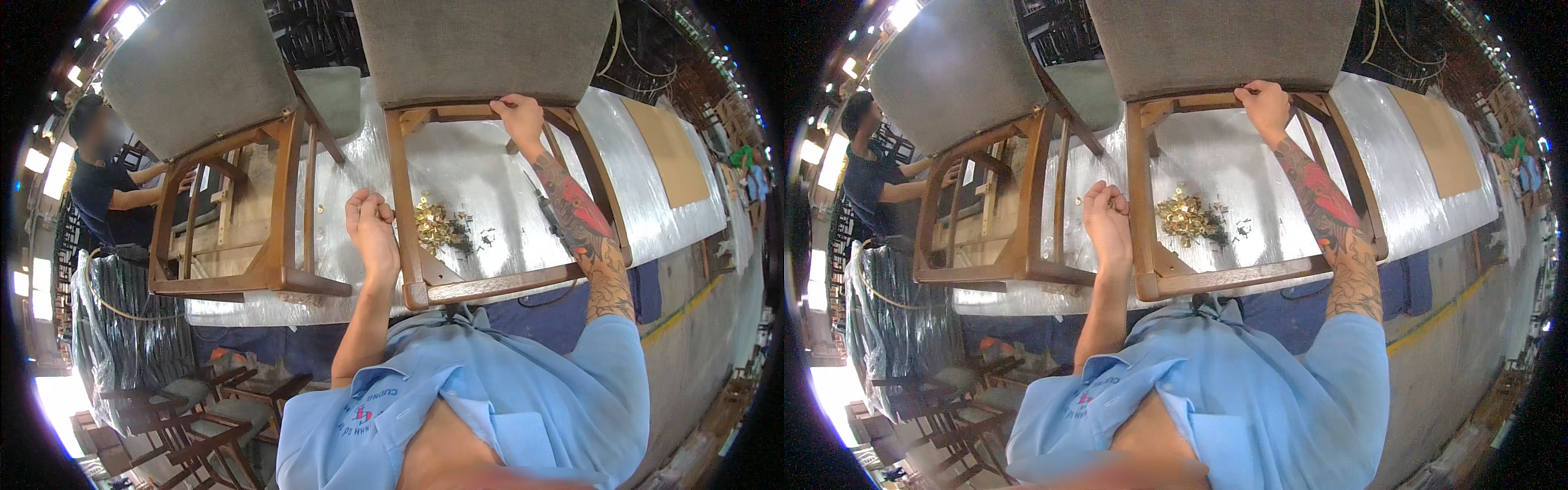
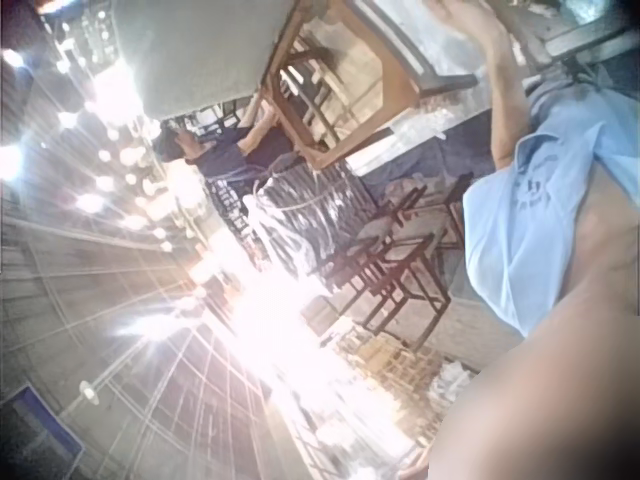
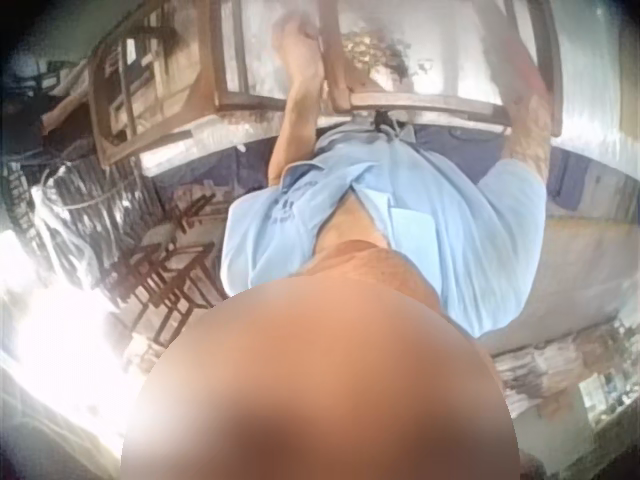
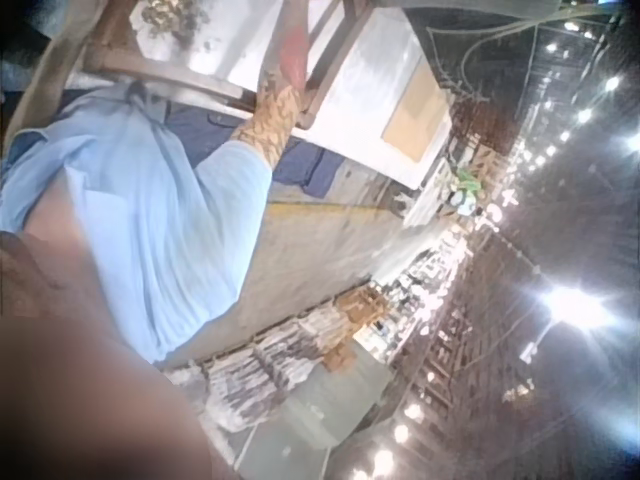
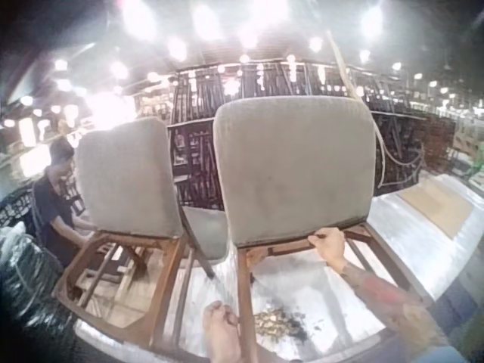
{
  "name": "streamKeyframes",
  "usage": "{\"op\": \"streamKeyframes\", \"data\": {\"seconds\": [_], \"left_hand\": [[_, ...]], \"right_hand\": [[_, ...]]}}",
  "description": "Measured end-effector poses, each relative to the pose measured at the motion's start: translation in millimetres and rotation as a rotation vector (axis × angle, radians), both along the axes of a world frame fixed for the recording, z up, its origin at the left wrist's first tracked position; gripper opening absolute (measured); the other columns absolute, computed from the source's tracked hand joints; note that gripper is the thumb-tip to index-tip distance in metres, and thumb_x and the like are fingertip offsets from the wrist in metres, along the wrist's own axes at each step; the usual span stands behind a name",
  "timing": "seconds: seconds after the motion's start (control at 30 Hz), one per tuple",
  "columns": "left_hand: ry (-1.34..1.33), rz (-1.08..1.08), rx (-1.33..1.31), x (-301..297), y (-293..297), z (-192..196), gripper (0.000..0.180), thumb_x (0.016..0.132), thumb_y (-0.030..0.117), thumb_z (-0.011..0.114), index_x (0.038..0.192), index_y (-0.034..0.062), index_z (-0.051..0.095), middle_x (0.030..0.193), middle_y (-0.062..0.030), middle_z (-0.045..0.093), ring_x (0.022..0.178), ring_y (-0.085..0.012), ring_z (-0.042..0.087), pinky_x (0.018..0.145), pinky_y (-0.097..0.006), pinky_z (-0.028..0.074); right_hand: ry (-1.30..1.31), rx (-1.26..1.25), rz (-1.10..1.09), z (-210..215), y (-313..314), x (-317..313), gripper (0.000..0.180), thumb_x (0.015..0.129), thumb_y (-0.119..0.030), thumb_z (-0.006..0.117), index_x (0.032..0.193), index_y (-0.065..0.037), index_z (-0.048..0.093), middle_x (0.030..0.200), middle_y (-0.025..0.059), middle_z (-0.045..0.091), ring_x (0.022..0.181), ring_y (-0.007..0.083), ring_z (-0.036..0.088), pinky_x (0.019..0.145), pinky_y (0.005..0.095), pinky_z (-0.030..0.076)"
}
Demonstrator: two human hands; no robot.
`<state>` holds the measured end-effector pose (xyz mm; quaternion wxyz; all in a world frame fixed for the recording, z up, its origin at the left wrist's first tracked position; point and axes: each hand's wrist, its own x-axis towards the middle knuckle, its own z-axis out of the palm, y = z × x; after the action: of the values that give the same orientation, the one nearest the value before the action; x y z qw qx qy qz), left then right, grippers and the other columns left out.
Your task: The person assembles wooden chairs by attaching the seat and backrest to the frame using a pneumatic drill. They handle screws and nuts, position the chair parts, and secure them with the drill in a workshop setting.
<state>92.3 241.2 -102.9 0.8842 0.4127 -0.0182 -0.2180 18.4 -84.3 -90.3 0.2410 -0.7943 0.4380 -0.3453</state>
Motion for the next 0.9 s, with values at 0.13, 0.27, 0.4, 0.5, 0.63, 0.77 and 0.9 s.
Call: {"op": "streamKeyframes", "data": {"seconds": [0.13,0.27,0.4,0.5,0.63,0.77,0.9], "left_hand": [[-0.023,-0.071,-0.012,5.6,-8.8,7.1,0.029,0.093,-0.002,0.050,0.122,-0.0021,0.045,0.100,-0.0091,0.053,0.082,-0.0137,0.051,0.071,-0.027,0.042],[-0.194,-0.177,0.019,10.0,-4.7,30.5,0.039,0.092,-0.003,0.051,0.131,-0.0048,0.043,0.112,-0.0137,0.056,0.097,-0.0198,0.056,0.085,-0.031,0.045],[-0.218,-0.454,0.002,12.0,-0.2,48.1,0.043,0.093,-0.002,0.051,0.135,-0.0052,0.042,0.126,-0.0173,0.053,0.107,-0.0244,0.060,0.093,-0.034,0.049],[-0.208,-0.706,-0.069,9.1,-7.9,50.4,0.045,0.093,-0.003,0.047,0.137,-0.0041,0.040,0.123,-0.0145,0.055,0.107,-0.0238,0.062,0.094,-0.036,0.051],[-0.130,-0.888,-0.164,4.1,-10.5,64.4,0.042,0.095,-0.002,0.043,0.137,-0.0034,0.042,0.125,-0.0150,0.054,0.116,-0.0245,0.059,0.102,-0.040,0.050],[-0.173,-0.922,-0.186,5.1,-11.3,74.7,0.047,0.096,-0.001,0.042,0.142,-0.0030,0.037,0.124,-0.0116,0.055,0.118,-0.0206,0.059,0.104,-0.035,0.048],[-0.336,-0.925,-0.085,9.4,-25.6,64.1,0.046,0.099,0.004,0.044,0.144,-0.0026,0.036,0.122,-0.0083,0.056,0.110,-0.0167,0.061,0.102,-0.033,0.049]], "right_hand": [[-0.036,-0.052,-0.004,-2.4,-7.8,-0.2,0.029,0.080,-0.033,0.075,0.091,-0.006,0.078,0.081,0.0151,0.073,0.078,0.0325,0.071,0.075,0.0401,0.053],[-0.148,-0.059,0.098,19.4,23.6,3.7,0.033,0.083,-0.033,0.072,0.091,-0.002,0.076,0.077,0.0144,0.072,0.075,0.0254,0.070,0.074,0.0357,0.053],[-0.239,-0.018,0.728,79.7,107.6,-1.7,0.020,0.087,-0.020,0.069,0.096,-0.003,0.074,0.088,0.0102,0.069,0.078,0.0157,0.065,0.070,0.0284,0.051],[-0.051,-0.165,0.984,107.1,160.4,-12.5,0.020,0.083,-0.011,0.072,0.102,-0.006,0.072,0.109,0.0106,0.061,0.094,0.0205,0.062,0.070,0.0295,0.051],[-0.024,-0.315,1.083,114.5,166.5,-18.0,0.021,0.080,-0.008,0.076,0.100,-0.003,0.070,0.112,0.0120,0.060,0.102,0.0273,0.060,0.076,0.0335,0.052],[-0.013,-0.362,1.025,119.0,164.4,-21.4,0.015,0.079,-0.004,0.074,0.093,-0.001,0.069,0.109,0.0119,0.061,0.099,0.0302,0.061,0.082,0.0376,0.049],[-0.053,-0.318,1.031,110.4,153.4,-26.2,0.014,0.080,-0.002,0.073,0.092,0.001,0.068,0.101,0.0121,0.063,0.093,0.0301,0.062,0.079,0.0368,0.050]]}}
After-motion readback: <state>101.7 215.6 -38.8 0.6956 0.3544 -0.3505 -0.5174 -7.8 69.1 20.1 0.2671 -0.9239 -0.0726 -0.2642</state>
